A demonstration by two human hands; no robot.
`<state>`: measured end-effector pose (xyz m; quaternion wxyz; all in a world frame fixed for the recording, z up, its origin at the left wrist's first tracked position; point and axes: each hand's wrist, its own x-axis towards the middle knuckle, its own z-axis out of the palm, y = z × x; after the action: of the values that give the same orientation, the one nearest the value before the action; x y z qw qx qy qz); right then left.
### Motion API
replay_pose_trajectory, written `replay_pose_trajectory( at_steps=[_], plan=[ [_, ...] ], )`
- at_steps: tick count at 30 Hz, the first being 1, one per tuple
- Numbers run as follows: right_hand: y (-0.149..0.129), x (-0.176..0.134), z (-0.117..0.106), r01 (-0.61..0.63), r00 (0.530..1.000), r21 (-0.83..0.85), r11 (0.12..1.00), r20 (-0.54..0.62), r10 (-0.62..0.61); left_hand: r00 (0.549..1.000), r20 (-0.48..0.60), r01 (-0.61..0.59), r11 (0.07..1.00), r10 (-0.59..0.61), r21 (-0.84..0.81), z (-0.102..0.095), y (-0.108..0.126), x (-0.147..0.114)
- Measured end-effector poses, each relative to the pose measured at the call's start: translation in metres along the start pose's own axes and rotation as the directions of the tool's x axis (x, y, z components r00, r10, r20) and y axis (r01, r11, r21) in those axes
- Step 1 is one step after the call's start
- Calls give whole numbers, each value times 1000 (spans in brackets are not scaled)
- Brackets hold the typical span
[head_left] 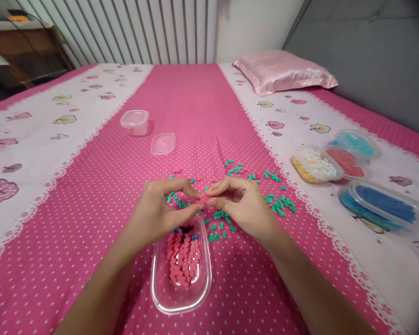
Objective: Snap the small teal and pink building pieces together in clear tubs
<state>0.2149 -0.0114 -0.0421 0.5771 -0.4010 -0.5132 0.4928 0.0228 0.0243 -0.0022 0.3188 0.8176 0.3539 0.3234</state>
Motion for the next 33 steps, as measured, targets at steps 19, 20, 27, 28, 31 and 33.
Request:
replay_pose_trajectory(
  at_steps=[19,20,27,28,31,33],
  plan=[
    [-8,16,-51,-1,992,-658,753,-94,-80,930,-18,-324,843,366,430,-10,-9,7],
    [-6,18,-66,-36,983,-701,712,-152,-100,933,-24,-314,842,360,439,-11,-8,7],
    [23,28,-121,-248,942,-829,501,-327,-76,954,-21,-265,871,300,413,-12,-11,5],
    [24,29,-121,-253,940,-826,504,-334,-76,960,-17,-249,883,279,398,-12,-13,5],
    [18,30,-111,-230,930,-785,575,-352,-107,980,9,-186,912,197,364,-9,-13,5],
    [10,29,-96,-165,933,-722,672,-335,-130,988,23,-153,923,155,353,-6,-11,4]
  ],
)
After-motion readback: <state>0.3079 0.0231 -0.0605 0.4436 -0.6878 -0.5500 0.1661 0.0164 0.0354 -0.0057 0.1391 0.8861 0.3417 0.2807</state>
